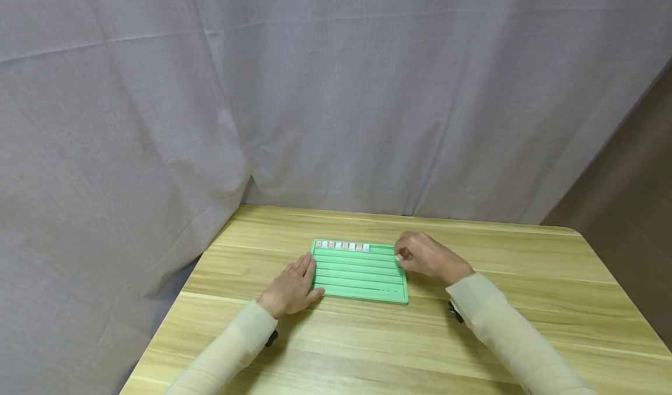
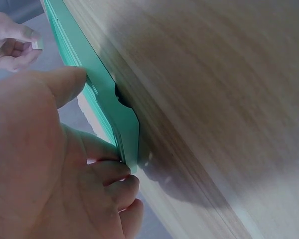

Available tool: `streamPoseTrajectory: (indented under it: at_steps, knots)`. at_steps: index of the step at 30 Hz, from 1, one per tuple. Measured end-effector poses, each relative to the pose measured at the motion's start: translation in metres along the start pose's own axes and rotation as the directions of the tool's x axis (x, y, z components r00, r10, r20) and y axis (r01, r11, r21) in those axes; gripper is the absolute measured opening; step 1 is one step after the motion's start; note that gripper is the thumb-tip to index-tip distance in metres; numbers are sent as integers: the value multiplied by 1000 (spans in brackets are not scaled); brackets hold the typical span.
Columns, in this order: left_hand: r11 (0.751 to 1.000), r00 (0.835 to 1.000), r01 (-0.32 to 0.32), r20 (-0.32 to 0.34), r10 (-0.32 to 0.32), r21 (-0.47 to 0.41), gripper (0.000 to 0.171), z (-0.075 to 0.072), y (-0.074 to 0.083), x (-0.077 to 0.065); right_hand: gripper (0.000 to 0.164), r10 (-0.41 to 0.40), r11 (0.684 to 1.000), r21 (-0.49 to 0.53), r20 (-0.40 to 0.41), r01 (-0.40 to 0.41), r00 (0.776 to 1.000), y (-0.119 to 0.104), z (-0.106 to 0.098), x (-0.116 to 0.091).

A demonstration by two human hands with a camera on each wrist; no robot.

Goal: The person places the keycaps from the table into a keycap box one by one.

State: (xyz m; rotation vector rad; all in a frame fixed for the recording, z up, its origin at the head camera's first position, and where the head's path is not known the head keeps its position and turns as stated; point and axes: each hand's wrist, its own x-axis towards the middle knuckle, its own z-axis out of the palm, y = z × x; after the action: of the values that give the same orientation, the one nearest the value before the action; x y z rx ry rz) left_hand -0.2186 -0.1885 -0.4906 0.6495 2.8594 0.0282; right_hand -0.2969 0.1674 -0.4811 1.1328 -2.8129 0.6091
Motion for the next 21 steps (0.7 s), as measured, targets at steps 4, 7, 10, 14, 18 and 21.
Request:
streamPoseTrajectory:
  at_steps: [4,7,10,14,18,21]
  knots:
    - [1000,1000,-2,-1,2,-13,80,-1,0,0,13,-12,1000,-23,-2,12,1000,-2,0,7]
    - [1000,1000,-2,0,2,-15,80,-1,0,0,13,-15,1000,-20,7,15,1000,-4,0,12]
    - [1000,1000,0,-1,0,-11,80,0,-1,0,8,-9,1000,11,15,8,1000,-6,1,17]
    - [1000,1000,4,-1,-4,-11,80,1,-1,2,9,17,998,57,23,-18,1000,-6,4,23]
    - [1000,1000,7,5,-7,-2,81,1,-1,3,11,46,994,102,30,-49,998,-6,8,28]
    - [1000,1000,5,5,-5,4,80,0,0,2,12,59,991,116,26,-62,998,-4,12,31]
